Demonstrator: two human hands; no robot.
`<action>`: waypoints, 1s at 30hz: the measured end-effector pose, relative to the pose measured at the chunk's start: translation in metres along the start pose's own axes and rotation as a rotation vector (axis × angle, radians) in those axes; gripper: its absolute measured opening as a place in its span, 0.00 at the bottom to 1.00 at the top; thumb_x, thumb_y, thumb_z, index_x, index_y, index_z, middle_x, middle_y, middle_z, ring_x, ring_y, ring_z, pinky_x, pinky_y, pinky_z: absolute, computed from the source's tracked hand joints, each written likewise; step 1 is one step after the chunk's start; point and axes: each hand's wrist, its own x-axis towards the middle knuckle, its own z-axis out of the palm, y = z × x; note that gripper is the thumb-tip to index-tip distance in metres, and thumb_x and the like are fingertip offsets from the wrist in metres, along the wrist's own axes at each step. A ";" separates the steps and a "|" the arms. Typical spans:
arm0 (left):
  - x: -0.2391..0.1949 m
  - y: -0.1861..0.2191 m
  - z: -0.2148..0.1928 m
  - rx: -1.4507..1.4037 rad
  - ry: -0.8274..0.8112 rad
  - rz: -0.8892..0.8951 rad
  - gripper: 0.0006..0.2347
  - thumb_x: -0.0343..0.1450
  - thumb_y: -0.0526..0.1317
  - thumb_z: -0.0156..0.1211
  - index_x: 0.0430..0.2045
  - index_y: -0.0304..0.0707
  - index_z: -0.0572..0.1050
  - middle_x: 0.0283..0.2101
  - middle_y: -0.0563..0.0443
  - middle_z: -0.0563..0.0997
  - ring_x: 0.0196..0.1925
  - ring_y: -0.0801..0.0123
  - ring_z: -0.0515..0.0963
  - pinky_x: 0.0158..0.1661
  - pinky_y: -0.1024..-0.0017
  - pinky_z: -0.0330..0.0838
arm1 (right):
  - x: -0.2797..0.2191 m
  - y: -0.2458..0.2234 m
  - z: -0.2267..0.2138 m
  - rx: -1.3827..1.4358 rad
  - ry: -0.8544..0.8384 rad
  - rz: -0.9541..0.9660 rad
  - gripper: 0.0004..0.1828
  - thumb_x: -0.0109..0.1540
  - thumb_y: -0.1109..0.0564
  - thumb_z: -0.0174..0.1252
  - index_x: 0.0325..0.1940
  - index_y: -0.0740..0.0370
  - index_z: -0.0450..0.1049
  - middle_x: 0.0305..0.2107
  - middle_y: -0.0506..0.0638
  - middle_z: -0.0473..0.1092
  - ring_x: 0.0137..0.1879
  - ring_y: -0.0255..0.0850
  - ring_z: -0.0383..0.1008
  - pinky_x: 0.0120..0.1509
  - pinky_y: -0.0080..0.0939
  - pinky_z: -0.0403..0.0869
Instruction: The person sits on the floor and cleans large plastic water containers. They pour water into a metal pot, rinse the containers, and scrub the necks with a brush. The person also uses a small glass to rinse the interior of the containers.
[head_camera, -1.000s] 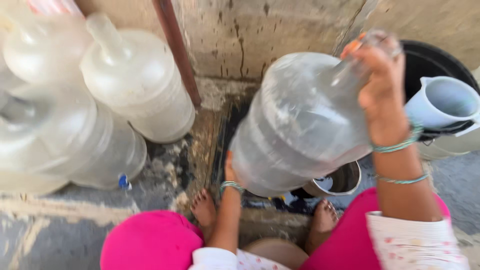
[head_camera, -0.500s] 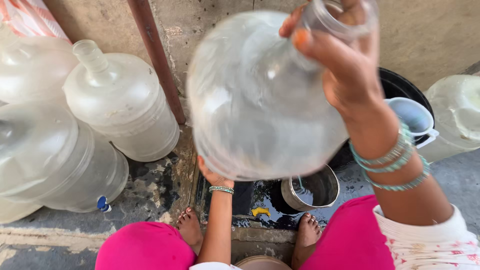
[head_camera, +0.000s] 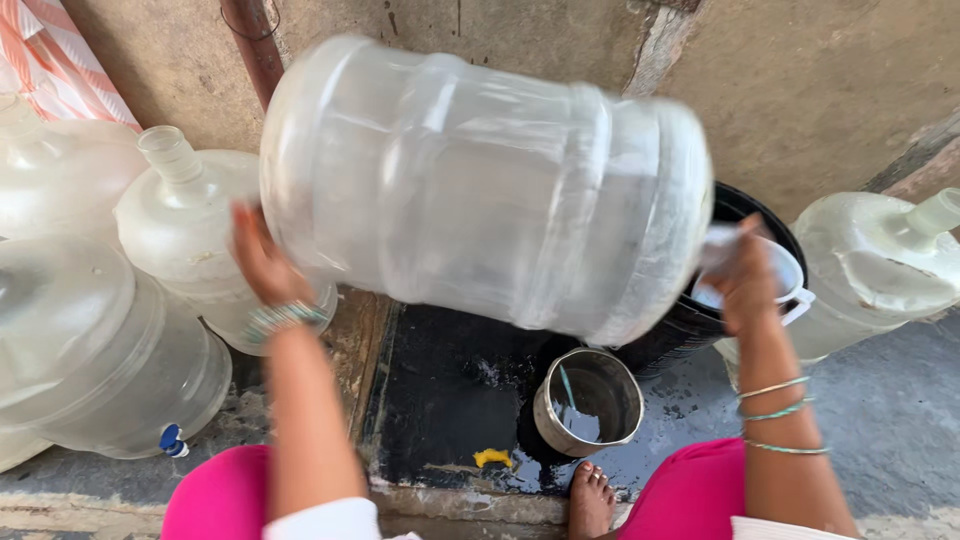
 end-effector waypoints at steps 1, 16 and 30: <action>0.023 0.020 0.005 0.248 -0.082 -0.031 0.32 0.75 0.67 0.48 0.41 0.30 0.79 0.37 0.39 0.80 0.39 0.52 0.77 0.41 0.56 0.71 | 0.009 0.022 -0.010 -0.087 0.004 0.203 0.36 0.66 0.22 0.43 0.42 0.58 0.70 0.23 0.50 0.70 0.26 0.41 0.71 0.25 0.36 0.64; 0.055 0.032 -0.006 1.268 -0.309 -0.117 0.34 0.62 0.65 0.74 0.22 0.28 0.65 0.26 0.47 0.68 0.28 0.65 0.67 0.32 0.66 0.67 | 0.022 0.156 -0.023 -0.169 -0.004 0.355 0.19 0.70 0.33 0.43 0.44 0.46 0.67 0.23 0.54 0.67 0.22 0.40 0.60 0.24 0.40 0.60; 0.030 0.036 0.015 1.249 -0.260 -0.158 0.53 0.53 0.75 0.69 0.53 0.14 0.71 0.49 0.23 0.79 0.51 0.47 0.82 0.52 0.61 0.75 | 0.031 0.179 -0.012 -0.328 -0.011 0.581 0.41 0.70 0.28 0.29 0.51 0.69 0.68 0.34 0.63 0.72 0.27 0.39 0.66 0.25 0.35 0.65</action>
